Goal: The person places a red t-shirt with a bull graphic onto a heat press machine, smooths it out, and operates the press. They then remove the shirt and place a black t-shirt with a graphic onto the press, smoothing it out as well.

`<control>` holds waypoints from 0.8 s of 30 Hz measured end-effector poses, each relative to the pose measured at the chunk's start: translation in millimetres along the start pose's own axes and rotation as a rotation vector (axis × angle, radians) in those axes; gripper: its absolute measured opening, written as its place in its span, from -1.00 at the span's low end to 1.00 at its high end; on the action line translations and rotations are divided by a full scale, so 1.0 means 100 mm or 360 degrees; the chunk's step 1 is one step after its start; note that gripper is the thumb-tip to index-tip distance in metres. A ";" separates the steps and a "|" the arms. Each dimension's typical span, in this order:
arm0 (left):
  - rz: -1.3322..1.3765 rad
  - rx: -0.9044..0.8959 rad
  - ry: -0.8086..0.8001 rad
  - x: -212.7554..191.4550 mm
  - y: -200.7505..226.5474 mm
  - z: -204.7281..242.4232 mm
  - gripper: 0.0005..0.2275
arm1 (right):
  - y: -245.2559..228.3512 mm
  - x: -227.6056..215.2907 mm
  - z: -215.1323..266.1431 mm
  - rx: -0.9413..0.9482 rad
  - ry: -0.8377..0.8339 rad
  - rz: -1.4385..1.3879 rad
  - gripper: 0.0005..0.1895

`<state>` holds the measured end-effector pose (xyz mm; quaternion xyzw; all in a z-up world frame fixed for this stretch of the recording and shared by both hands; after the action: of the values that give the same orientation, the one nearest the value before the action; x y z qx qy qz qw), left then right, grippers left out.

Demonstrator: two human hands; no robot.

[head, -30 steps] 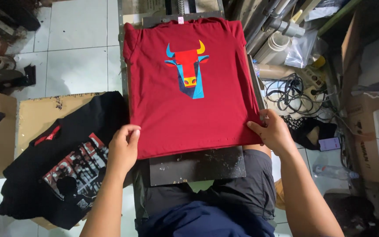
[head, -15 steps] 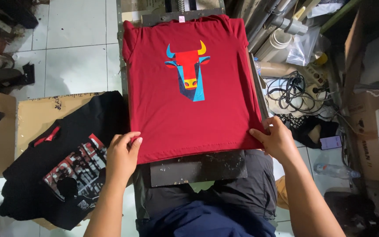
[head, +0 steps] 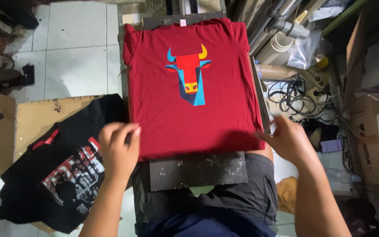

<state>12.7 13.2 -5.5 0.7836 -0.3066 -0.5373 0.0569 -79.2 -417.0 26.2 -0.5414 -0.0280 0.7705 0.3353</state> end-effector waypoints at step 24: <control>-0.0168 0.0336 -0.0602 1.37 0.75 -0.83 -0.48 | -1.46 1.05 -1.07 -0.0890 0.0254 0.0499 -0.28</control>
<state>86.5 -141.8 -49.9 0.6855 -0.3249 -0.6418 -0.1121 63.7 -281.2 -44.1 -0.6688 -0.1285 0.7304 0.0522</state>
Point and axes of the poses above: each hand's wrist, its own z-axis away from the middle knuckle, its own x-axis out of the palm, y = z × x, the point moved 6 cm from there along -z, towards the middle knuckle, and after that the axes turned 6 degrees about -y, right-handed, at the moved point
